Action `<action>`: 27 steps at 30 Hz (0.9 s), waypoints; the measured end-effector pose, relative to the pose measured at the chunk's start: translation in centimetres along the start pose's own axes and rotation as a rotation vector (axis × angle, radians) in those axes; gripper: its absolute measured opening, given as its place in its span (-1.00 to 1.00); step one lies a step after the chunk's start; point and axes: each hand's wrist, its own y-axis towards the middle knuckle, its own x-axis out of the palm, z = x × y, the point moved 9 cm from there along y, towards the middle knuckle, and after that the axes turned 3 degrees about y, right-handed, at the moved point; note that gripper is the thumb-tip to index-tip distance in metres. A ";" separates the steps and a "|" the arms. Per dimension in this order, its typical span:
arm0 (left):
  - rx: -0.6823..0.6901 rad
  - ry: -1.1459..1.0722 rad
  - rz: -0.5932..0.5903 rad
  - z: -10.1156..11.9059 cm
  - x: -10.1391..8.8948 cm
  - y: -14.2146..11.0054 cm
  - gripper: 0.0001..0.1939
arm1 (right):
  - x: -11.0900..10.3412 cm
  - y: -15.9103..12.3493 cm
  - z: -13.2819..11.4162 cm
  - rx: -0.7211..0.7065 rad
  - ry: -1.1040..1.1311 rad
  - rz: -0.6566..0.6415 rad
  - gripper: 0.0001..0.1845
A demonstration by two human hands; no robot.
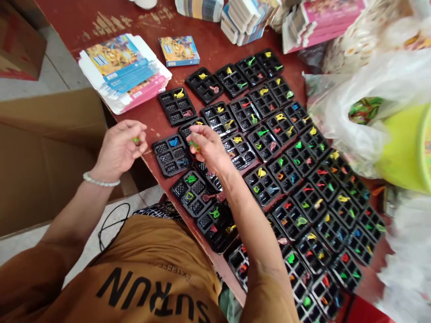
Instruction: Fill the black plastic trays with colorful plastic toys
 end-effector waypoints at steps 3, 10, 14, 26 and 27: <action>0.016 0.121 -0.063 -1.0 0.4 -1.7 -0.78 | 2.3 -0.3 0.4 -0.071 -0.128 -0.077 -0.73; -0.024 0.123 -0.028 -2.9 0.3 -2.5 -0.71 | 6.9 -0.3 1.9 -0.072 -0.271 -0.295 -0.84; -0.041 0.110 -0.004 -3.6 0.1 -2.3 -0.68 | 6.8 0.0 2.8 0.009 -0.174 -0.254 -0.79; 0.056 0.173 -0.004 -2.3 0.0 -1.4 -0.82 | -3.9 1.4 -4.7 -0.289 -0.502 0.080 -0.60; 0.064 0.162 0.005 -2.0 0.1 -1.2 -0.82 | -4.0 1.5 -4.6 -0.310 -0.590 0.082 -0.64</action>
